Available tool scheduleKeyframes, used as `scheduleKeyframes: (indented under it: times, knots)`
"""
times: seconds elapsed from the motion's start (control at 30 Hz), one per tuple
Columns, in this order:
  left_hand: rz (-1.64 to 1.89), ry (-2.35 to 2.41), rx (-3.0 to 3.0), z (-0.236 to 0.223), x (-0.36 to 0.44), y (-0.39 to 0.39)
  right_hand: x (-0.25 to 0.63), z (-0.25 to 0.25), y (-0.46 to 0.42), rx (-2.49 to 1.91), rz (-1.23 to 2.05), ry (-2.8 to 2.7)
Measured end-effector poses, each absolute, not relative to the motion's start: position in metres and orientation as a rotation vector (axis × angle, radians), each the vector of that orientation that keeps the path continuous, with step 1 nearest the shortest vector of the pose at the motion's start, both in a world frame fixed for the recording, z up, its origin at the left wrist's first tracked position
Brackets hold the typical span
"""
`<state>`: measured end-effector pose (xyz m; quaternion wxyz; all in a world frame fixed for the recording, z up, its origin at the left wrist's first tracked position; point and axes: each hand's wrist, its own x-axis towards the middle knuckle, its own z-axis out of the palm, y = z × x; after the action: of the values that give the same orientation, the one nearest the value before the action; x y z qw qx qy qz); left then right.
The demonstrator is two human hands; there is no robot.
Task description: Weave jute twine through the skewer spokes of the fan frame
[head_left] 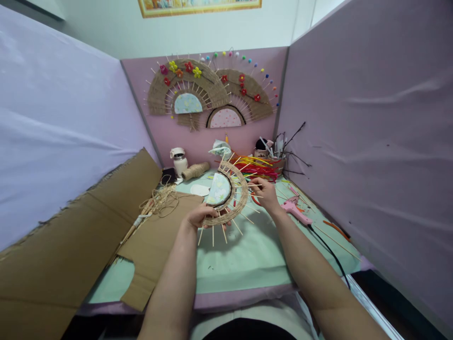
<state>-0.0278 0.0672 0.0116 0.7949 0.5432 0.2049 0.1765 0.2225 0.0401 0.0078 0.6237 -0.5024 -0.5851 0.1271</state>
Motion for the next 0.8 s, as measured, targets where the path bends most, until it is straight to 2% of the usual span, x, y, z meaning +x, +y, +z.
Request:
scheduleKeyframes:
  times: [0.27, 0.6, 0.8]
  knots:
    - [0.446, 0.456, 1.194, 0.012, -0.028, 0.066, 0.228, 0.013, 0.037, -1.195, 0.168, -1.307]
    - [0.301, 0.443, 1.3, 0.023, -0.027, 0.062, 0.242, 0.019, 0.035, -1.119, -0.151, -1.247]
    - [0.249, 0.475, 1.327, 0.025, -0.026, 0.06, 0.243, 0.021, 0.031, -1.088, -0.13, -1.172]
